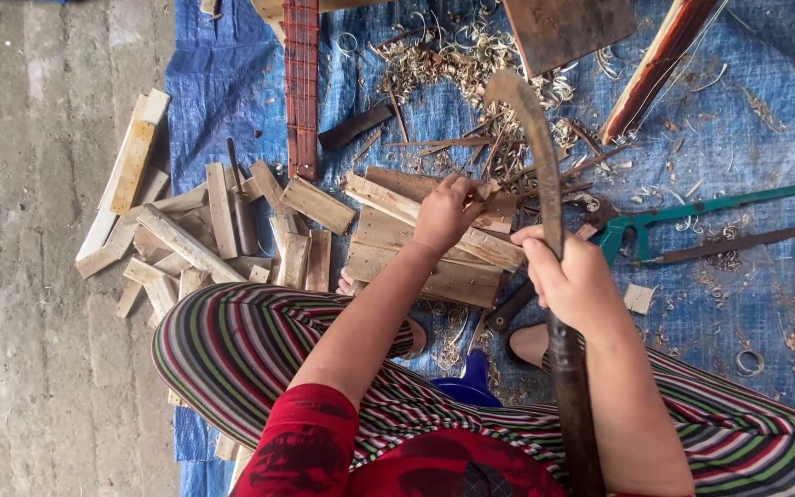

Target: Shaving and carving wood blocks using a curved hand tool to create thin strips or shape the material.

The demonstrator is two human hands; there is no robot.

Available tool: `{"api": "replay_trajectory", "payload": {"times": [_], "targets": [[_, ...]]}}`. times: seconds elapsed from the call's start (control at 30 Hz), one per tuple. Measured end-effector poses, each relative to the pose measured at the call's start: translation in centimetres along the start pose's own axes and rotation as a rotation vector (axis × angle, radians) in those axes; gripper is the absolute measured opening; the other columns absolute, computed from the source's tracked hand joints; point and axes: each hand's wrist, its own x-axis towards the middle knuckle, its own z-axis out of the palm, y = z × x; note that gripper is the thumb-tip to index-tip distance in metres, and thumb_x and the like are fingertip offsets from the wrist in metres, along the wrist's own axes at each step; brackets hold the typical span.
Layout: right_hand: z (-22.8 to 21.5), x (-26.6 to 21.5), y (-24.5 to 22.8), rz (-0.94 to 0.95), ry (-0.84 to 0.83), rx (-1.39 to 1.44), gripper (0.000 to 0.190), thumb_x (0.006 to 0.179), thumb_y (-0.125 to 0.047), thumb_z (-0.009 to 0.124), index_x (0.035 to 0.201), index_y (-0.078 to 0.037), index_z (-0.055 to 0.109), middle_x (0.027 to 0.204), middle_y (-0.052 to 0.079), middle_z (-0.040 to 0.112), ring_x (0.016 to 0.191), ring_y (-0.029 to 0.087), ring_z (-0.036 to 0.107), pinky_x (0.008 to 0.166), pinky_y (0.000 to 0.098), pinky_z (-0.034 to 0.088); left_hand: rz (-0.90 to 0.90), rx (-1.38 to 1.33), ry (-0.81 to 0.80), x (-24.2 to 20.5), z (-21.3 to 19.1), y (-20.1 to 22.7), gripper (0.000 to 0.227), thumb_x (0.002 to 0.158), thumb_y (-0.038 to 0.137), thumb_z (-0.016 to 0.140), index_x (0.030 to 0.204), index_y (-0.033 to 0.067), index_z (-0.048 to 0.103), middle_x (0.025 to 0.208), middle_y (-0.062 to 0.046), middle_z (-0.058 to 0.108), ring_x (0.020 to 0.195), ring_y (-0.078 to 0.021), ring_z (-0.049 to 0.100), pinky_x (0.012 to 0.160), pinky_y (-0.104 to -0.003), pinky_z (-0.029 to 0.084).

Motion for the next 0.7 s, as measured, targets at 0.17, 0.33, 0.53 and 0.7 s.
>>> {"api": "replay_trajectory", "payload": {"times": [0.17, 0.33, 0.53, 0.7], "targets": [[5.1, 3.1, 8.4, 0.104, -0.026, -0.245, 0.035, 0.099, -0.029, 0.055, 0.103, 0.001, 0.073, 0.064, 0.019, 0.066, 0.066, 0.033, 0.068, 0.058, 0.0450, 0.055, 0.007, 0.009, -0.012, -0.5, 0.1, 0.5, 0.026, 0.082, 0.033, 0.078, 0.099, 0.0208, 0.062, 0.094, 0.001, 0.058, 0.084, -0.0308, 0.074, 0.072, -0.045, 0.064], [7.1, 4.7, 12.3, 0.257, -0.106, -0.506, 0.052, 0.101, -0.043, 0.048, 0.101, 0.004, 0.070, 0.086, 0.027, 0.074, 0.095, 0.045, 0.073, 0.079, 0.0585, 0.059, -0.012, 0.141, 0.014, -0.8, 1.3, -0.3, 0.031, 0.083, 0.039, 0.075, 0.104, 0.0214, 0.062, 0.105, -0.002, 0.059, 0.086, -0.0331, 0.075, 0.074, -0.045, 0.064], [5.8, 4.8, 11.6, 0.268, -0.111, -0.337, 0.047, 0.097, -0.043, 0.057, 0.103, 0.000, 0.074, 0.093, 0.025, 0.075, 0.101, 0.045, 0.070, 0.088, 0.0604, 0.055, -0.070, 0.081, -0.111, -0.9, -0.1, 0.6, 0.050, 0.084, 0.050, 0.072, 0.124, 0.0266, 0.056, 0.126, -0.005, 0.058, 0.096, -0.0398, 0.074, 0.085, -0.050, 0.062], [5.3, 3.1, 4.8, 0.222, -0.219, 0.152, 0.053, 0.098, -0.016, 0.055, 0.047, -0.003, 0.058, 0.034, 0.011, 0.049, 0.037, 0.023, 0.048, 0.052, 0.0327, 0.046, -0.081, -0.010, -0.142, -0.9, -0.9, 1.3, 0.042, 0.093, 0.044, 0.068, 0.127, 0.0216, 0.062, 0.125, -0.007, 0.062, 0.102, -0.0387, 0.074, 0.088, -0.049, 0.062]]}}
